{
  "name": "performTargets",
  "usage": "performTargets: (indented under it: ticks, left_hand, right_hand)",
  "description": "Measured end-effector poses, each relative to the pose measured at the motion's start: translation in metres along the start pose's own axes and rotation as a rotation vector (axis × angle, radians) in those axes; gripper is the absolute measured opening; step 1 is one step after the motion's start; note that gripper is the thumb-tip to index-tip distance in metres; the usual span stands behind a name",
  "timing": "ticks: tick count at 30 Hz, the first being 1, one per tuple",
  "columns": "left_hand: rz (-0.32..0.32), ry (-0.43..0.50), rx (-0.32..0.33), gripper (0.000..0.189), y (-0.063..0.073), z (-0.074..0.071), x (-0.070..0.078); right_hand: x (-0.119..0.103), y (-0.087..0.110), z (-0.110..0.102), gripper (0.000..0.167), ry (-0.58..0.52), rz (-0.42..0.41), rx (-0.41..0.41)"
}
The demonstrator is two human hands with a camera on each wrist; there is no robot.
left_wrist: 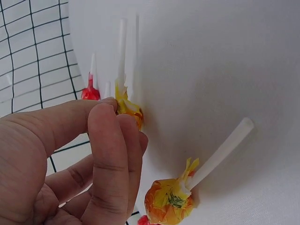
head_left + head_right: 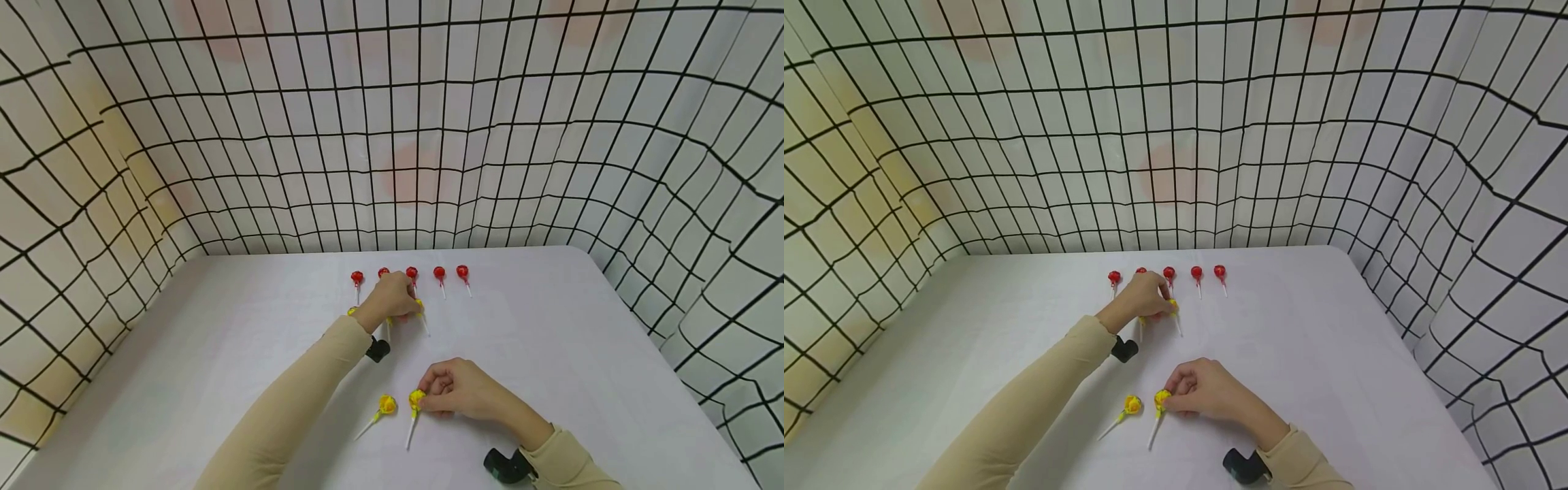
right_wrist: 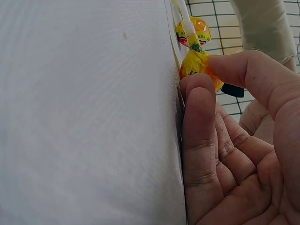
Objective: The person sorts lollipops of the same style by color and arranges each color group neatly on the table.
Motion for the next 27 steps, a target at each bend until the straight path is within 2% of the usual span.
performTargets:
  ticks: [14,21,27]
  left_hand:
    - [-0.013,0.016,-0.024,0.019,-0.0004,-0.0006,-0.0001]
    - [-0.003,-0.008,-0.042,0.008,-0.0022,0.0003,0.0008]
    - [-0.004,0.013,-0.051,0.009,-0.0001,-0.0001,0.004]
  right_hand:
    - [-0.0005,-0.0005,-0.0001,0.016,-0.014,0.017,0.002]
    - [-0.0004,-0.001,0.0003,0.015,-0.024,0.025,-0.002]
    - [0.0002,-0.0014,0.0005,0.015,-0.025,0.021,-0.002]
Point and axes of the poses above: each hand's wrist, its own y-axis away from the middle knuckle, its own z-axis out of the palm, x = y × z, the point moved 3 cm from there along -y, towards the middle knuckle, and after that the axes turned 2 degrees about x, right-handed, at the moved point
